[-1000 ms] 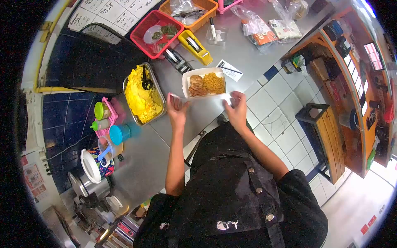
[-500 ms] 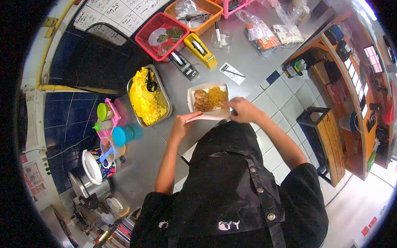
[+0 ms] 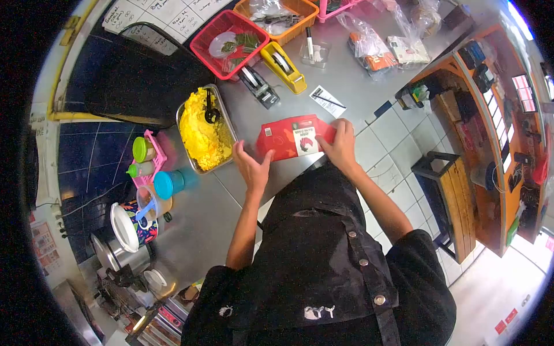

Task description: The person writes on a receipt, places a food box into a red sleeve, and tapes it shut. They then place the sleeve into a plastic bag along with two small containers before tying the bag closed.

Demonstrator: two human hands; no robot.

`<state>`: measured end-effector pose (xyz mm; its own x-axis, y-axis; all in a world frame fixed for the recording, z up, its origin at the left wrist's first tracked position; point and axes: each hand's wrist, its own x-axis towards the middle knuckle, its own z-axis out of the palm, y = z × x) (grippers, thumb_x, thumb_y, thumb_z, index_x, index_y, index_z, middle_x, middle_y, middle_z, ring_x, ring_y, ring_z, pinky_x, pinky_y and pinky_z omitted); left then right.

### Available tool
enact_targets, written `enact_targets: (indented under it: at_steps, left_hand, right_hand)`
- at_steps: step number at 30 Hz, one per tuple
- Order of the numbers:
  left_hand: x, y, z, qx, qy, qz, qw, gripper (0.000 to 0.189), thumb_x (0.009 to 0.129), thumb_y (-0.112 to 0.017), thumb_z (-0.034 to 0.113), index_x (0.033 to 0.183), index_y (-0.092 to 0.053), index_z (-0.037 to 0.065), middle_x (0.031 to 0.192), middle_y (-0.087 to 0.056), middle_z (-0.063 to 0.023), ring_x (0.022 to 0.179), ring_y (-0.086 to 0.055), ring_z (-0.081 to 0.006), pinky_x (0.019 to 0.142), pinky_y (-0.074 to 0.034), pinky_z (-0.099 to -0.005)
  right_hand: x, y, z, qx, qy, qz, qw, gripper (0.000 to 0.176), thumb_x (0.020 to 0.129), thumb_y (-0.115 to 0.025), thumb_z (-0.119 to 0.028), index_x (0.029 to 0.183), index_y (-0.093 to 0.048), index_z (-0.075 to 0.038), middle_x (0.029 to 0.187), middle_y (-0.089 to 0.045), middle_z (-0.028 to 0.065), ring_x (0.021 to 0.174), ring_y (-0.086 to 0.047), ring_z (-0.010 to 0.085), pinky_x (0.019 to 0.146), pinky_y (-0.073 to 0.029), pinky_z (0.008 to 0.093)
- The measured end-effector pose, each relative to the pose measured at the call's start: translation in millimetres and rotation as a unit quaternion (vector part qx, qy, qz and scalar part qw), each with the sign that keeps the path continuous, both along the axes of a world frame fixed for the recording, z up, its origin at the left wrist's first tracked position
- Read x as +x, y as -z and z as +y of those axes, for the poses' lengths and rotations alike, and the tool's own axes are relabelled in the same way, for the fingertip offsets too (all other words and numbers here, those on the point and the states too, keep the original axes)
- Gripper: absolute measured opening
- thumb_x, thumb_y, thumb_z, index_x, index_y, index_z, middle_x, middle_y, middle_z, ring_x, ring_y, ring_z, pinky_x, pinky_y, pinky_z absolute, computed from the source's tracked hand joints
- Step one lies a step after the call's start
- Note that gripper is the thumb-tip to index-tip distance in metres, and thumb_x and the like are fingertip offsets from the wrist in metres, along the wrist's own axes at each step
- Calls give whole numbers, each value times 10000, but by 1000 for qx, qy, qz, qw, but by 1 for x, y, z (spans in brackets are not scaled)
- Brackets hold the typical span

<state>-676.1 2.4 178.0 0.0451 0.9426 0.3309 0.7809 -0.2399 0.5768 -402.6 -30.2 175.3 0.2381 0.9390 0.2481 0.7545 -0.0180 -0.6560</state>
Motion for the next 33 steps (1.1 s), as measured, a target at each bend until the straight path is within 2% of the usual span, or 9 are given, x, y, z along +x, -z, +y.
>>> enact_targets:
  at_steps: [6,8,11,14,17,24,26,29,33]
  left_hand:
    - [10,15,-10,-209,2,-14,978,437,945,-681,318,1226,-606,-9,1184,-644,-202,1117,-594,-408,919,-452,-488]
    - [13,9,-9,-355,9,-71,932,386,1007,-586,276,1205,-631,-52,1154,-681,-202,1029,-630,-432,863,-495,-462]
    - [4,13,-11,-317,16,-158,935,373,1044,-535,269,1239,-638,-31,1204,-687,-182,1009,-678,-356,834,-524,-429]
    - [11,24,-23,-185,-25,-368,911,407,1058,-494,219,1349,-577,-53,1210,-695,-189,1051,-696,-323,893,-528,-372]
    - [6,22,-27,-219,-18,-347,912,409,1070,-468,199,1387,-551,-46,1249,-684,-176,1122,-671,-238,916,-521,-337]
    - [-1,40,-5,-198,28,-160,967,312,1040,-525,188,1208,-660,-38,1053,-728,-146,914,-704,-211,841,-539,-344]
    - [2,42,2,-332,-88,-341,875,285,1010,-579,217,1093,-686,-34,958,-722,-152,839,-703,-262,820,-541,-379]
    - [-12,40,23,-410,-62,-245,876,372,962,-662,236,1198,-638,-51,1089,-688,-197,963,-674,-332,904,-527,-409]
    - [11,3,36,-148,59,-126,979,708,806,-820,270,1388,-512,9,1316,-582,-227,1160,-590,-379,996,-485,-472]
  right_hand:
    - [-17,15,-3,-115,14,65,991,295,950,-666,-258,1066,-692,12,838,-714,152,803,-684,362,771,-508,479]
    - [-23,21,-9,-163,35,90,982,302,960,-655,-251,1074,-699,25,892,-720,186,803,-691,373,750,-523,458]
    - [-22,-3,-10,-273,43,187,943,344,996,-608,-216,1217,-663,43,1003,-737,214,872,-728,319,788,-550,386]
    - [-26,12,-20,-72,28,310,947,340,1007,-582,-179,1255,-647,44,1002,-748,188,917,-728,241,810,-548,342]
    - [-27,16,-22,-44,19,392,919,338,1015,-563,-163,1269,-639,47,1016,-751,172,964,-704,187,827,-543,320]
    - [-7,38,-2,-207,36,246,946,345,980,-621,-215,1187,-661,58,900,-735,150,851,-700,208,776,-542,326]
    - [-3,42,5,-262,51,236,934,349,961,-647,-233,1149,-664,60,847,-725,145,817,-696,217,759,-542,337]
    - [-4,38,14,-294,98,399,863,349,915,-699,-241,1093,-626,50,886,-706,164,759,-690,252,740,-541,368]
    - [-10,19,34,-117,25,192,974,351,875,-701,-173,1140,-582,23,1184,-634,215,962,-671,314,851,-540,413]
